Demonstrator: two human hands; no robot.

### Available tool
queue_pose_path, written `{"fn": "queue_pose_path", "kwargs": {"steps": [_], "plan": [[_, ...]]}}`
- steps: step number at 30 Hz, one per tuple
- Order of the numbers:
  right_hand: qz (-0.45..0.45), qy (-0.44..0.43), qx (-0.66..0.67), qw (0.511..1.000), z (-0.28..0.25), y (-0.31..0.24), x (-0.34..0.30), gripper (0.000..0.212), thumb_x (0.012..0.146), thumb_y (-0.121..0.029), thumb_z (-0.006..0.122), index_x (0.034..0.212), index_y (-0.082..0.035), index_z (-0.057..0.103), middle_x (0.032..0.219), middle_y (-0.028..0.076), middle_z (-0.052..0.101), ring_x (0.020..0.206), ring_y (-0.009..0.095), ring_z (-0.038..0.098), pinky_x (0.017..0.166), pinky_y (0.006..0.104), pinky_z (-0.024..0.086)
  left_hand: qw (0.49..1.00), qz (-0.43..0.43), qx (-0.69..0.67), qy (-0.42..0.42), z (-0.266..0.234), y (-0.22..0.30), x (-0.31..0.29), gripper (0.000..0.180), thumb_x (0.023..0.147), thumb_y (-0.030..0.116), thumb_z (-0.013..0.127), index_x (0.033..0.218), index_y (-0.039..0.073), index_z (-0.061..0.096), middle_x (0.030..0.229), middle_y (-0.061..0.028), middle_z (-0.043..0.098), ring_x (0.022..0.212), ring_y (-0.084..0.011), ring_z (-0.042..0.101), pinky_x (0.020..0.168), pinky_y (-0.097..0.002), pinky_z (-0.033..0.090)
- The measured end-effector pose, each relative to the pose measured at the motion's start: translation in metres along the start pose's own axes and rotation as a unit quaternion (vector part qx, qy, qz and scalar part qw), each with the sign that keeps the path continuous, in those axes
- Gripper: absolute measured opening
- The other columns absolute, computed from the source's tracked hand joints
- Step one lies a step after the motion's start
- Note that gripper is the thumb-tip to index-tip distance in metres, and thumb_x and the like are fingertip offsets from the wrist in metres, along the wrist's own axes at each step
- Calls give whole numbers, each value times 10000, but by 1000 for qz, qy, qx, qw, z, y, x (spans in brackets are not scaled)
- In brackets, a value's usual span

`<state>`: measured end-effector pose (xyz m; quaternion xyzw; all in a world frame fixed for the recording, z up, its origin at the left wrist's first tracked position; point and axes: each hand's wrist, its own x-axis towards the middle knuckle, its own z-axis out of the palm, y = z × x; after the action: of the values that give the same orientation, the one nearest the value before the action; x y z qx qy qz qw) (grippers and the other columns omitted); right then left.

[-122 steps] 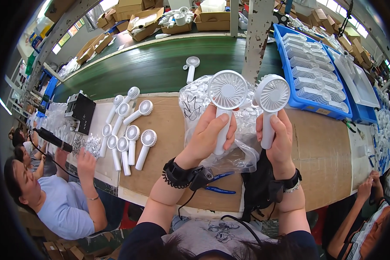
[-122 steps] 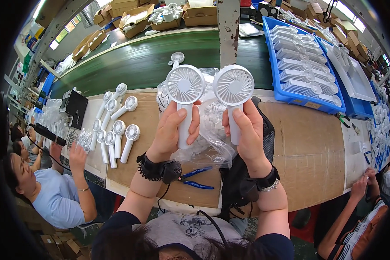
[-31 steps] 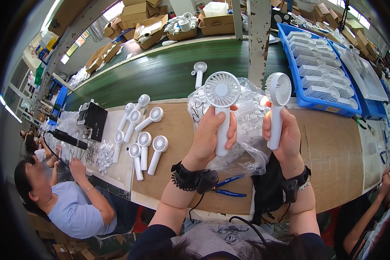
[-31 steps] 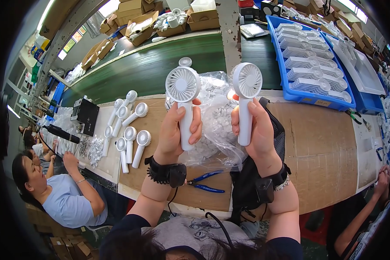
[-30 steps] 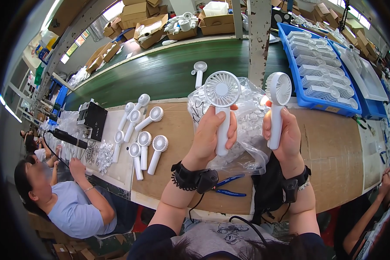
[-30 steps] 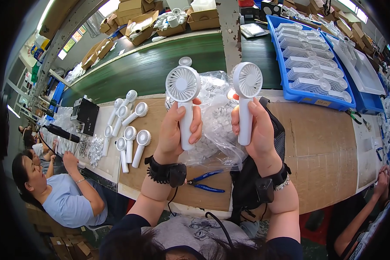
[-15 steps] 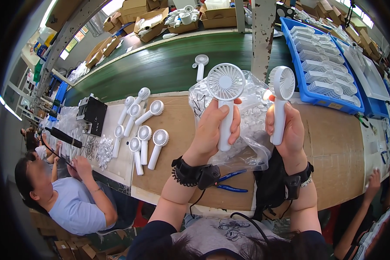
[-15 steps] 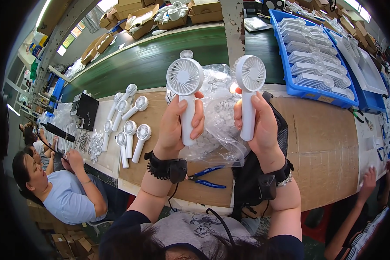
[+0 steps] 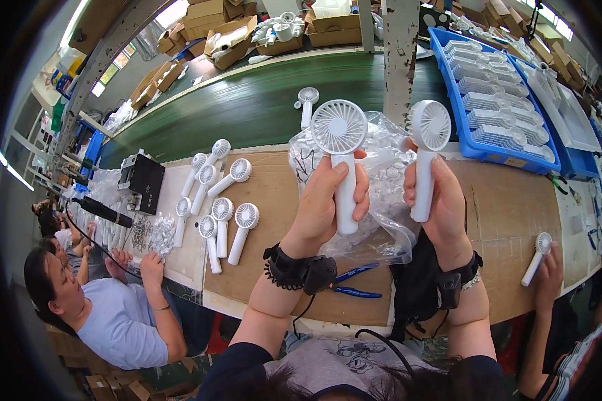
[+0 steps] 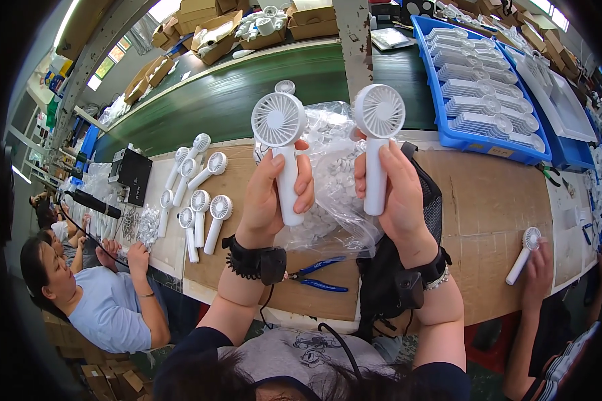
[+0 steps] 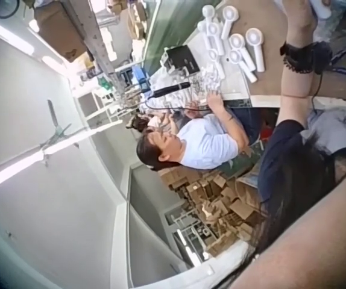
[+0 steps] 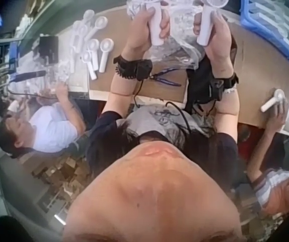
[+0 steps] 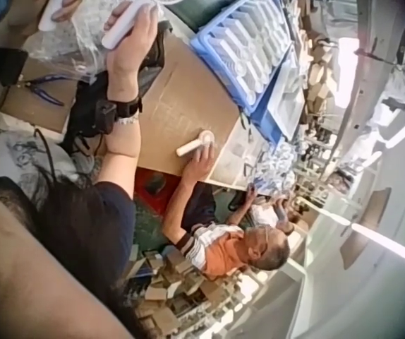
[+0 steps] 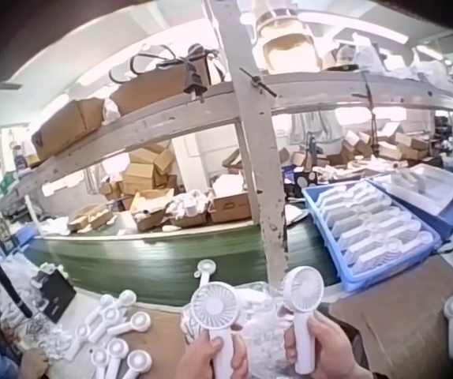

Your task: The person assembles a handheld fan by pressing a small circular cap onto the back of the fan head, then repeats the process with a second fan before setting both down.

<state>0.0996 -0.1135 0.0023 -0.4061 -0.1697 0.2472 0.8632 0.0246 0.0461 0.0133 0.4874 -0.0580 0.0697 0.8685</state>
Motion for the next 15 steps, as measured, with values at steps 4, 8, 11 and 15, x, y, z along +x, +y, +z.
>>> {"fn": "queue_pose_path", "kwargs": {"steps": [4, 8, 11, 15], "plan": [[2, 22, -31, 999, 5, 0, -1, 409, 897, -252, 355, 1201, 20, 387, 765, 63, 500, 634, 100, 458, 563, 223, 384, 1000, -9, -23, -9, 0, 1, 1, 327, 891, 234, 365, 1124, 7, 329, 695, -81, 450, 498, -152, 458, 501, -262, 379], [-1, -2, -18, 1000, 0, 1, 1, 379, 894, -227, 367, 1190, 9, 393, 802, 70, 516, 653, 99, 467, 579, 222, 396, 999, -13, -22, -26, -2, 0, 1, 327, 891, 210, 359, 1143, 7, 315, 716, -88, 453, 515, -155, 464, 520, -263, 385], [-7, -17, -5, 1000, -2, 0, 0, 323, 898, -200, 372, 1151, -3, 411, 818, 76, 535, 654, 102, 479, 592, 225, 411, 999, -11, -21, -42, -2, -1, 2, 327, 888, 204, 358, 1144, 5, 315, 712, -89, 453, 510, -155, 463, 513, -263, 384], [-6, -13, -9, 1000, -1, 0, -2, 311, 897, -199, 371, 1135, -5, 417, 817, 76, 536, 640, 101, 478, 580, 218, 409, 998, -10, -41, -54, -4, 0, 1, 329, 884, 199, 363, 1143, 3, 314, 708, -90, 453, 507, -156, 464, 510, -262, 384]]}}
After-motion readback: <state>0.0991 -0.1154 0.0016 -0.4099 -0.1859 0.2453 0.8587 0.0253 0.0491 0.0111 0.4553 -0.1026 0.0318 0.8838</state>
